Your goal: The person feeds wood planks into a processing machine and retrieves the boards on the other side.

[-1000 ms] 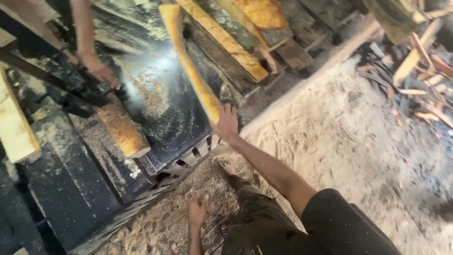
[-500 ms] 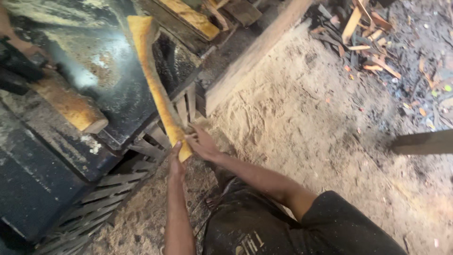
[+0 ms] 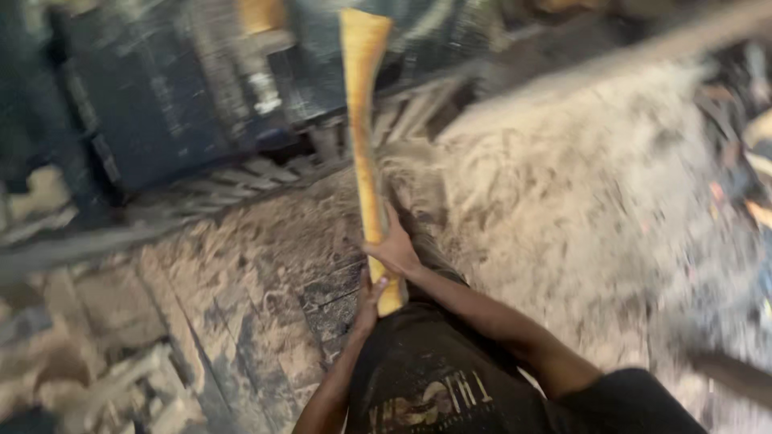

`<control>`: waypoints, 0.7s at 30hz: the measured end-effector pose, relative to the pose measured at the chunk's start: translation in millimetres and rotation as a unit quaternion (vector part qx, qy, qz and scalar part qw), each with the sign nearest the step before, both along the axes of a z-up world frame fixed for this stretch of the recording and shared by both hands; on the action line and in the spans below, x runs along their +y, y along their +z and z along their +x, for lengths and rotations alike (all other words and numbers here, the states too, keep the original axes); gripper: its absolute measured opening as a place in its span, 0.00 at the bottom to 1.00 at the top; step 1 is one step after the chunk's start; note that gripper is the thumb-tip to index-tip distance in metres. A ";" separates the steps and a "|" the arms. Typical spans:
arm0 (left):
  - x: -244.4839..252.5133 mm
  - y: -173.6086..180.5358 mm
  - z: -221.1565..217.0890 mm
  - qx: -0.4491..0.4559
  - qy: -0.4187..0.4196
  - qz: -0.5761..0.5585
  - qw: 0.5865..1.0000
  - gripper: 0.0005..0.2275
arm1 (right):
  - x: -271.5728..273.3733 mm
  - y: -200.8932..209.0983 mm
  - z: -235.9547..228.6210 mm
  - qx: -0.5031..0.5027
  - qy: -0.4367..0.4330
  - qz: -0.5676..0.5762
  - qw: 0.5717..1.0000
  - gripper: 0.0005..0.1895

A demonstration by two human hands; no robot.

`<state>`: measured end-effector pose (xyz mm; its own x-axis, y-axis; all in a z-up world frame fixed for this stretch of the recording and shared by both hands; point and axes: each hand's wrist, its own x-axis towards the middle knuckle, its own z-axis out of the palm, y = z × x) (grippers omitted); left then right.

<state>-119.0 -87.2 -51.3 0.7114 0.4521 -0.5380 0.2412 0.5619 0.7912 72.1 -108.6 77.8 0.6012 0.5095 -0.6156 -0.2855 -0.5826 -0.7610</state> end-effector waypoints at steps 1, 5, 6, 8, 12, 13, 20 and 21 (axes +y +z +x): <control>-2.5 8.8 2.3 -0.030 -0.020 0.011 0.999 0.27 | -0.5 -2.6 -3.3 -0.001 0.020 0.002 1.000 0.63; 3.3 32.9 12.1 0.015 -0.065 0.031 0.997 0.27 | 3.0 -17.7 -8.5 -0.157 0.090 0.119 0.976 0.60; 2.8 36.0 15.4 0.017 -0.055 0.028 0.998 0.27 | 7.6 -16.5 -4.8 -0.160 0.104 0.137 0.972 0.60; 4.0 43.1 23.2 -0.021 -0.055 0.090 0.994 0.28 | 21.0 -6.5 6.0 -0.100 0.122 0.090 0.983 0.60; 19.1 64.3 44.3 0.019 -0.002 0.055 0.998 0.28 | 52.7 21.5 20.5 -0.072 0.154 0.017 0.985 0.62; 24.1 70.9 48.8 0.017 0.021 0.061 0.998 0.28 | 61.0 27.5 22.9 -0.071 0.162 0.016 0.984 0.62; 61.4 98.8 78.9 0.116 0.058 0.021 0.991 0.30 | 107.0 32.7 39.8 -0.014 0.119 0.020 0.993 0.65; 66.9 98.4 85.1 0.114 0.064 0.022 0.991 0.30 | 112.0 27.8 43.9 -0.029 0.116 0.030 0.992 0.64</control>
